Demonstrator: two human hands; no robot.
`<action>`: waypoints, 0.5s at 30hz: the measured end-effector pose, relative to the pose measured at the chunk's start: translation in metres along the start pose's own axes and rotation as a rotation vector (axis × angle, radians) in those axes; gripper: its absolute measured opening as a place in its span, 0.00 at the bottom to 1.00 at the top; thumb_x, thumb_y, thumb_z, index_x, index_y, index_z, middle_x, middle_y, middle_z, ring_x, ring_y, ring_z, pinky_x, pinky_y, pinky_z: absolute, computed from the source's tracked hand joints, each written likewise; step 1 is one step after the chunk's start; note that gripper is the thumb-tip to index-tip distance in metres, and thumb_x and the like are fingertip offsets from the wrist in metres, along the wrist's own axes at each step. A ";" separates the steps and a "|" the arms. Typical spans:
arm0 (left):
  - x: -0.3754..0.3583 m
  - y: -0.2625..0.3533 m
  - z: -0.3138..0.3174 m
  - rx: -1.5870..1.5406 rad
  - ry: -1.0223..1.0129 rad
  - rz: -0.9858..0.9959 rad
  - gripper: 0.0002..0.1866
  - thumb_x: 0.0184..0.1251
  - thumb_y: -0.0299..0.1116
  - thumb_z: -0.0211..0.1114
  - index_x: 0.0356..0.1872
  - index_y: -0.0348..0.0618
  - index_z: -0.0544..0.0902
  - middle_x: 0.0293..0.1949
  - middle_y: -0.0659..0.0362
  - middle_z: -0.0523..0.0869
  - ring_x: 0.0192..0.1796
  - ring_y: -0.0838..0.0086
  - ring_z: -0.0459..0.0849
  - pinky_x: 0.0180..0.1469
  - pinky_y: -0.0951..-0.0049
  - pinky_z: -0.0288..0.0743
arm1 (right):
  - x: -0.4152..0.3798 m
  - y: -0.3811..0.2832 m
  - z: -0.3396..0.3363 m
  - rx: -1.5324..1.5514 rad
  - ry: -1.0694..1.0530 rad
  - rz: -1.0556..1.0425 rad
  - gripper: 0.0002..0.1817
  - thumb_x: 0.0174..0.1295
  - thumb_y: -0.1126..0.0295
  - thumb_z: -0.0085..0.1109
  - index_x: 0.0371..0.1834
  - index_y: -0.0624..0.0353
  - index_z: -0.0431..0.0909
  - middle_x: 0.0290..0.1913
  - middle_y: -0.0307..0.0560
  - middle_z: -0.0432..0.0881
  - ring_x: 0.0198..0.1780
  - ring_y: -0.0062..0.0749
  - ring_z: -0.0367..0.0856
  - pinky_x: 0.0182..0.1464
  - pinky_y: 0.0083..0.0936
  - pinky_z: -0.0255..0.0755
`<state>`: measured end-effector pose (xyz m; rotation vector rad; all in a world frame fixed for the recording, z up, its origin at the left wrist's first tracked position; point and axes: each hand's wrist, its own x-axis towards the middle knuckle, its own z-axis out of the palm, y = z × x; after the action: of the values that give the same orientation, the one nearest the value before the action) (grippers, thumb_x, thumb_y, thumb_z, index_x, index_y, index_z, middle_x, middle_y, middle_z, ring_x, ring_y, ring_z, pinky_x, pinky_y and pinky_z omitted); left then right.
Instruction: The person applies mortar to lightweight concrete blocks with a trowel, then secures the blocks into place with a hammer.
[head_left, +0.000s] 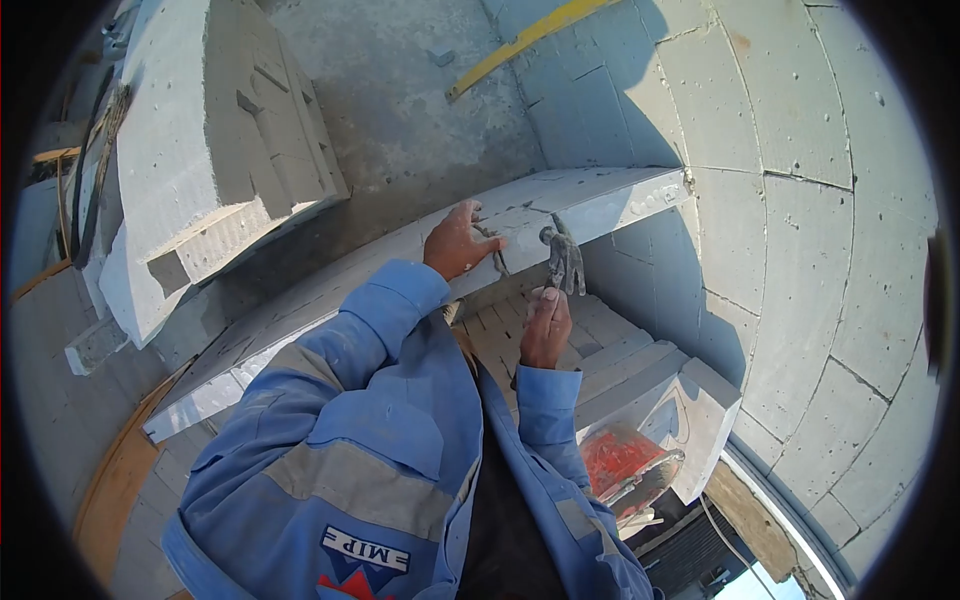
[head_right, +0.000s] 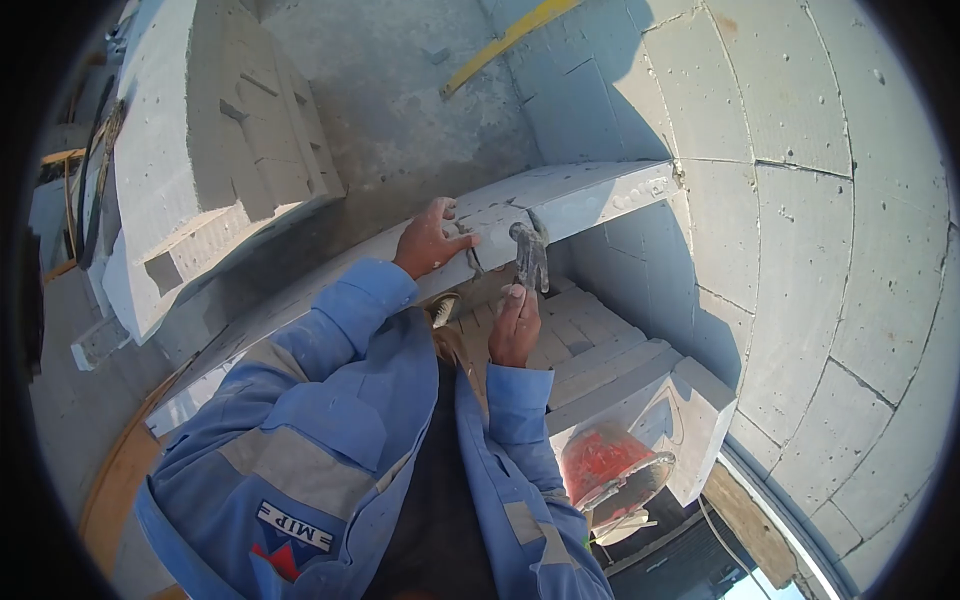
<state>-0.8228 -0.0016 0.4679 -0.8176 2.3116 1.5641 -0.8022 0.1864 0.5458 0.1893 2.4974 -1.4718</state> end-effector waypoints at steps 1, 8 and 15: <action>0.003 0.001 -0.001 -0.008 0.000 0.005 0.44 0.53 0.58 0.78 0.66 0.41 0.73 0.58 0.48 0.85 0.60 0.55 0.85 0.58 0.58 0.78 | 0.000 -0.016 -0.001 0.063 0.047 -0.010 0.26 0.81 0.51 0.40 0.37 0.62 0.76 0.21 0.36 0.68 0.22 0.18 0.64 0.25 0.21 0.57; 0.004 0.007 -0.004 0.114 0.013 0.068 0.40 0.54 0.57 0.77 0.62 0.42 0.76 0.54 0.48 0.87 0.56 0.55 0.86 0.55 0.56 0.79 | 0.019 0.025 0.001 -0.102 0.107 -0.211 0.26 0.81 0.51 0.40 0.34 0.60 0.75 0.20 0.35 0.68 0.22 0.17 0.64 0.24 0.21 0.57; 0.010 0.010 -0.008 0.183 0.022 0.112 0.39 0.53 0.58 0.78 0.59 0.41 0.78 0.52 0.48 0.88 0.54 0.55 0.87 0.52 0.56 0.80 | 0.007 0.032 -0.009 0.057 -0.010 0.039 0.23 0.81 0.55 0.45 0.34 0.62 0.76 0.23 0.39 0.73 0.25 0.22 0.69 0.29 0.25 0.62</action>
<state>-0.8360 -0.0099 0.4740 -0.6756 2.5105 1.3644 -0.8032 0.2103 0.5208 0.2387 2.4315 -1.5262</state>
